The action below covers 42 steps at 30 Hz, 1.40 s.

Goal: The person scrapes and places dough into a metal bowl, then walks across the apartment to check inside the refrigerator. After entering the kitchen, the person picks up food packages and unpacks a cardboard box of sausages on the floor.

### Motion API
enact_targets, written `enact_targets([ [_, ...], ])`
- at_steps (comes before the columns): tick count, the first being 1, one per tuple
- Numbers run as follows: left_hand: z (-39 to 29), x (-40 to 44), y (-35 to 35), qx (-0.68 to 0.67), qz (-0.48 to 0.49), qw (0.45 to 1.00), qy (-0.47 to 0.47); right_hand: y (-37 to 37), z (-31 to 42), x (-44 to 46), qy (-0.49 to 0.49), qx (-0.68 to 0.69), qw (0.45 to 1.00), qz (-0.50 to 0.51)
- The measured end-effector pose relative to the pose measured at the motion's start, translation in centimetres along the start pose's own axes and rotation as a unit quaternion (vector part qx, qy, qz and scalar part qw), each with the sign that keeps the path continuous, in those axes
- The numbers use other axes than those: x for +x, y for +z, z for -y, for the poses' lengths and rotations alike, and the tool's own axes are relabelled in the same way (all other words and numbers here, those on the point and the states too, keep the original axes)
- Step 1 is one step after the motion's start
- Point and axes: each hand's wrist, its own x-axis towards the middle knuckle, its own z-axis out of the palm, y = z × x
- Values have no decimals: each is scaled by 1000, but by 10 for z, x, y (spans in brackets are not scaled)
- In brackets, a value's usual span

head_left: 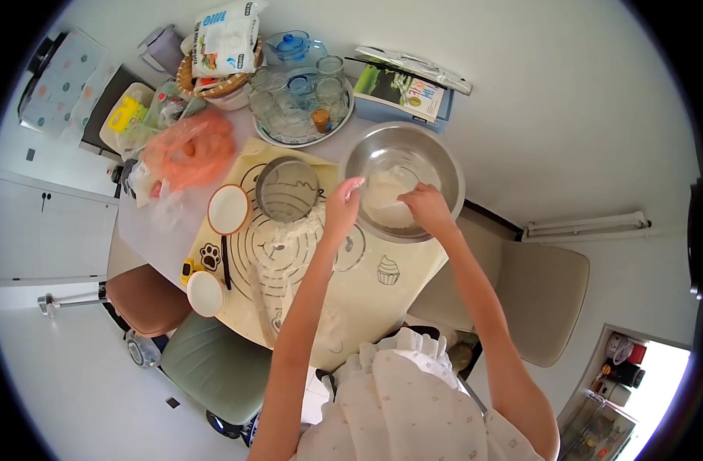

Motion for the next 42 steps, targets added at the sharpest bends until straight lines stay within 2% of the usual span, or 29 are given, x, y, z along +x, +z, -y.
enact_targets([
  [2, 0, -4, -1, 0, -4, 1000, -12, -8, 6, -2, 61, -10, 997, 48],
  [5, -6, -9, -1, 8, 12, 999, -30, 11, -1, -2, -4, -26, 998, 61],
  [9, 1, -12, 3, 9, 6, 999, -44, 28, -17, 15, 19, -60, 997, 49],
  [11, 6, -14, 5, -31, -1, 999, -41, 26, -19, 24, 66, -41, 997, -16],
  [12, 3, -17, 6, -31, -1, 999, -43, 31, -22, 27, 67, -40, 997, -14],
  [14, -3, -19, 4, 0, 6, 999, -42, 40, -28, 31, 55, -38, 991, -120],
  [15, -3, -19, 4, 1, 6, 999, -42, 40, -26, 32, 55, -38, 991, -120],
  [17, -3, -20, 3, -17, -3, 999, -52, 40, -22, 31, 27, -74, 996, -34],
  [21, -4, -25, -2, -43, -14, 998, -46, 32, -11, 14, -10, -55, 998, 4],
  [23, -9, -32, -9, -58, -24, 997, -49, 19, -5, 4, 14, -14, 995, -94],
  [27, -16, -56, -25, -66, -57, 995, -57, 12, -2, -9, 22, -65, 995, -72],
  [29, -14, -69, -35, -71, -87, 993, -40, 0, 9, -11, 97, 24, 984, -146],
  [30, -13, -79, -42, -71, -96, 992, -40, -9, 21, -11, 89, 26, 985, -144],
  [32, -10, -100, -57, -29, -121, 987, -99, -27, 52, -12, 200, 170, 937, -232],
  [33, -10, -112, -62, -31, -134, 985, -100, -31, 67, -14, 190, 174, 940, -226],
  [35, -10, -137, -73, -178, -176, 954, -164, -31, 99, -21, 218, 263, 911, -229],
  [37, 3, -164, -83, -171, -217, 944, -180, -14, 125, -27, 209, 278, 920, -179],
  [39, 22, -187, -96, -162, -251, 935, -193, 26, 140, -33, 215, 334, 916, -49],
  [41, 43, -211, -110, -42, -279, 934, -219, 64, 149, -38, 208, 339, 917, -25],
  [42, 50, -221, -114, -43, -287, 931, -220, 80, 151, -40, 207, 341, 917, -7],
])
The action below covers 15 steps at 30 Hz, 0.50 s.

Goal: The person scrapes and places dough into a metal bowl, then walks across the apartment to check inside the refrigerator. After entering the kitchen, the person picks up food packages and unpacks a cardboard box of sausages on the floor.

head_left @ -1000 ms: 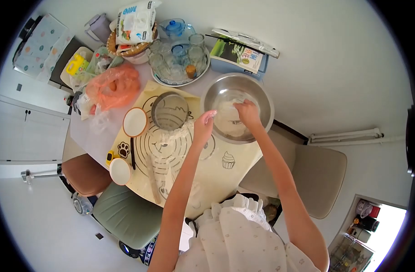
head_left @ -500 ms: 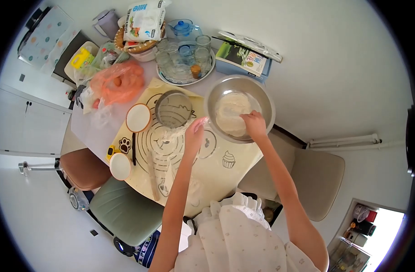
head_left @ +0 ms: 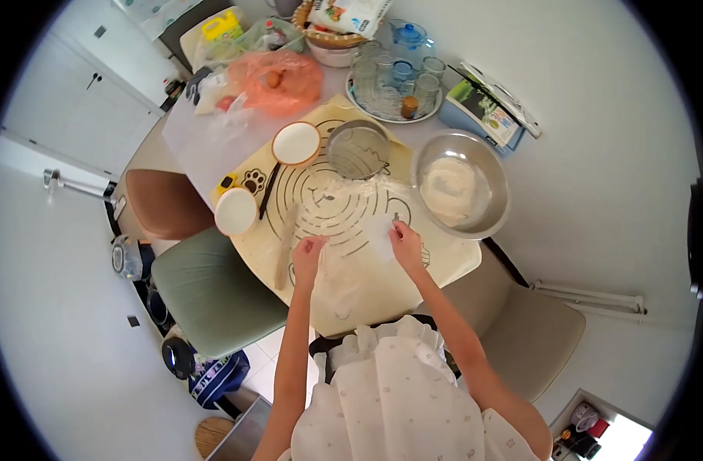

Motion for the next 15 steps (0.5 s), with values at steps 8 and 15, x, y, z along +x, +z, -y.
enact_targets([
  [8, 56, -21, -38, -19, -99, 991, 86, 73, 24, 41, -259, -175, 949, 37],
  [15, 66, -36, -31, 16, -113, 980, 162, 95, 46, 2, -431, -262, 850, 154],
])
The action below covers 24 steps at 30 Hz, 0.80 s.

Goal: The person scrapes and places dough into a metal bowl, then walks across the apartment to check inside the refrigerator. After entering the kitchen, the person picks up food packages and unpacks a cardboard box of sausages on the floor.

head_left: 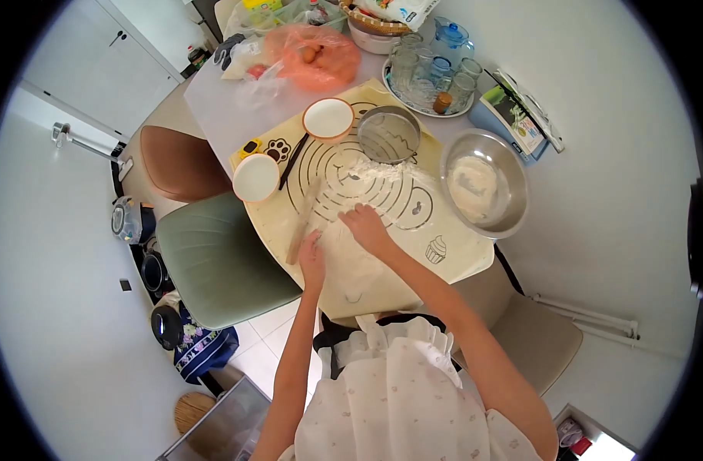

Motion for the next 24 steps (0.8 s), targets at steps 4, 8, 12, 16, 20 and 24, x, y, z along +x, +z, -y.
enact_targets([
  [4, 10, -7, 9, 18, 20, 999, 16, -7, 12, -30, -68, 26, 997, -21],
  [8, 12, -11, 15, 55, 36, 996, 64, -13, -3, -40, 24, 57, 998, -29],
  [12, -1, -3, 15, 106, 31, 988, 106, -30, -32, -53, 233, 39, 967, -92],
  [16, -3, 8, 13, -1, 1, 1000, 19, -16, -49, -66, 421, 64, 890, -163],
  [20, 10, 11, 18, -36, -6, 999, 0, -2, -36, -63, 458, 153, 864, -143],
  [24, 14, 16, 30, -117, -17, 991, -69, 18, -19, -45, 452, 203, 860, -123],
])
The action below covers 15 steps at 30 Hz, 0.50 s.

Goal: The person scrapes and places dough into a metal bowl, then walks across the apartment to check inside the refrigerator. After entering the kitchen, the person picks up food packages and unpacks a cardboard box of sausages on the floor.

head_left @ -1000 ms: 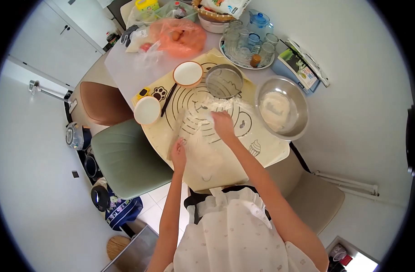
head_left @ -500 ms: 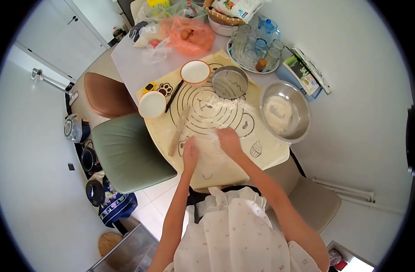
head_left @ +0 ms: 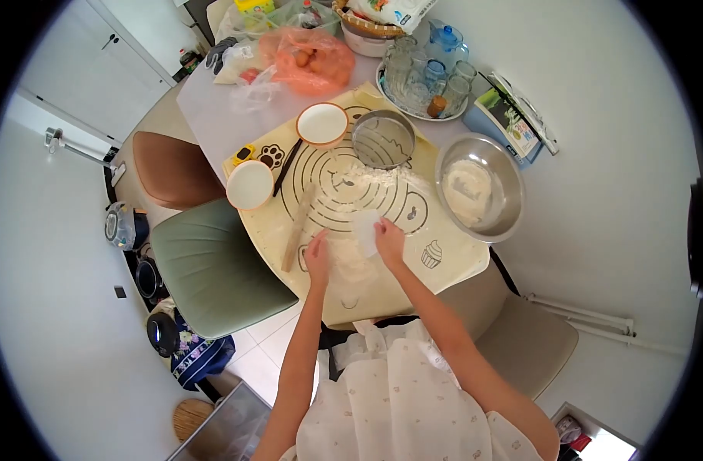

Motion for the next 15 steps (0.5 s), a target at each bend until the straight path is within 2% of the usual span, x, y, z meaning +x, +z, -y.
enact_targets([
  [1, -2, 0, 3, 15, 16, 1000, -6, 5, 4, -2, 6, -1, 999, 35],
  [3, -7, -1, 9, 30, 32, 999, -14, 19, 9, -7, 2, 6, 999, 42],
  [9, -28, -1, 20, -41, 49, 997, -45, 35, 3, -5, 27, 23, 994, 106],
  [11, -48, -2, 24, -71, 43, 990, -113, 35, 0, -2, 135, 187, 966, 117],
  [12, -51, 0, 26, -69, 45, 990, -113, 31, 4, -1, 136, 188, 966, 115],
  [14, -56, 3, 32, -66, 103, 992, -15, 14, 18, 0, 173, 235, 949, 123],
  [15, -61, 4, 36, -65, 106, 992, -16, 10, 20, 1, 174, 237, 948, 121],
])
